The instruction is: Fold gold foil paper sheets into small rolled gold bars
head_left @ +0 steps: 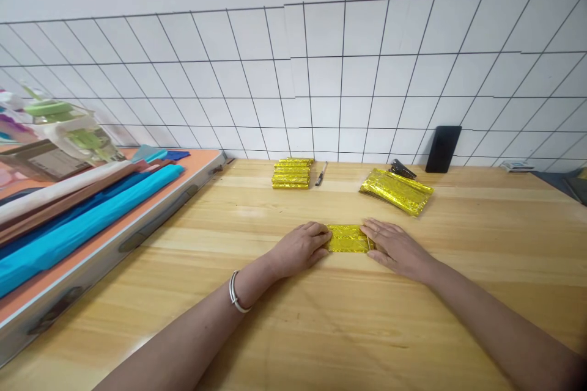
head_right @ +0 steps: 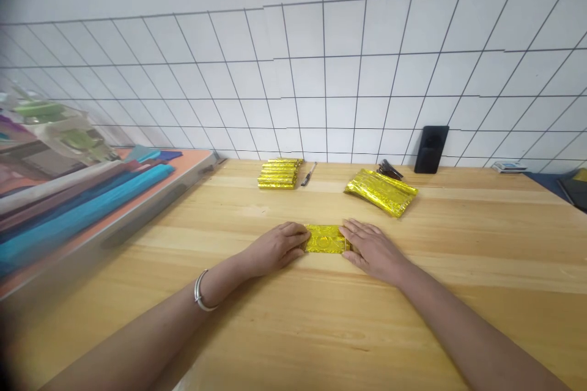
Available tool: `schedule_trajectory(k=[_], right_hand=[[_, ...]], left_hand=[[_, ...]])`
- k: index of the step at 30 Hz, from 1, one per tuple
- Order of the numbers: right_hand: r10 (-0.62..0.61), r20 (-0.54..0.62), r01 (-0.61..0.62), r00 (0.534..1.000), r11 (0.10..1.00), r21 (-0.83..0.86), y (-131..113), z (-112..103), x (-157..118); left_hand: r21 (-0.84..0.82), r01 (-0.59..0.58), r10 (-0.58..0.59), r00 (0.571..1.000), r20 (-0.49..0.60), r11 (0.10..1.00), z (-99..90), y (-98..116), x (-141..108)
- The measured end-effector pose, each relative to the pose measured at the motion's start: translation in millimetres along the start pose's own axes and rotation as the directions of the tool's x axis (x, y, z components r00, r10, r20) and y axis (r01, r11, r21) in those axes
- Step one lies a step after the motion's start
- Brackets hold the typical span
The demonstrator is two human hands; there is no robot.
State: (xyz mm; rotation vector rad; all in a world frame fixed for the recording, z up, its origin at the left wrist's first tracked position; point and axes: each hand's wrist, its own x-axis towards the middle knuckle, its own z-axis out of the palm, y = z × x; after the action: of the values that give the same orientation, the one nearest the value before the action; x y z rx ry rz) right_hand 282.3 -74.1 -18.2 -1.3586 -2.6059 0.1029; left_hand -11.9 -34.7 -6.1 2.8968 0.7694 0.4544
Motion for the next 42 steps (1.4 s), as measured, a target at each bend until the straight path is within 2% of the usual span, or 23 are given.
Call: schedule_trajectory(k=[11,19,27,33,42], right_hand=[[0.048,-0.235,-0.022,0.971,0.993,0.113,-2.5,-2.0,-1.9],[-0.053,-0.176,0.069,0.983,0.994,0.087,3.6,1.0,-2.4],[-0.043,-0.203,0.061,0.978,0.995,0.084,5.4,0.6,-5.1],[-0.123,-0.231,0.125,0.965,0.992,-0.003,9.3,4.8,-4.4],[-0.023,-0.308,0.061,0.951,0.991,0.115,11.7,13.1,-5.2]], left_hand=[[-0.026,0.018,-0.018,1.000,-0.004,1.000,-2.2,0.2,-1.4],[-0.038,-0.001,0.000,0.999,-0.035,0.999,0.9,-3.8,-2.8],[-0.006,-0.110,0.110,0.993,0.036,0.994,-12.3,-0.1,-4.3],[0.005,-0.063,0.063,0.998,0.021,0.998,-10.0,2.7,-2.7],[-0.013,0.027,-0.027,0.999,-0.025,1.000,-7.1,8.6,-0.3]])
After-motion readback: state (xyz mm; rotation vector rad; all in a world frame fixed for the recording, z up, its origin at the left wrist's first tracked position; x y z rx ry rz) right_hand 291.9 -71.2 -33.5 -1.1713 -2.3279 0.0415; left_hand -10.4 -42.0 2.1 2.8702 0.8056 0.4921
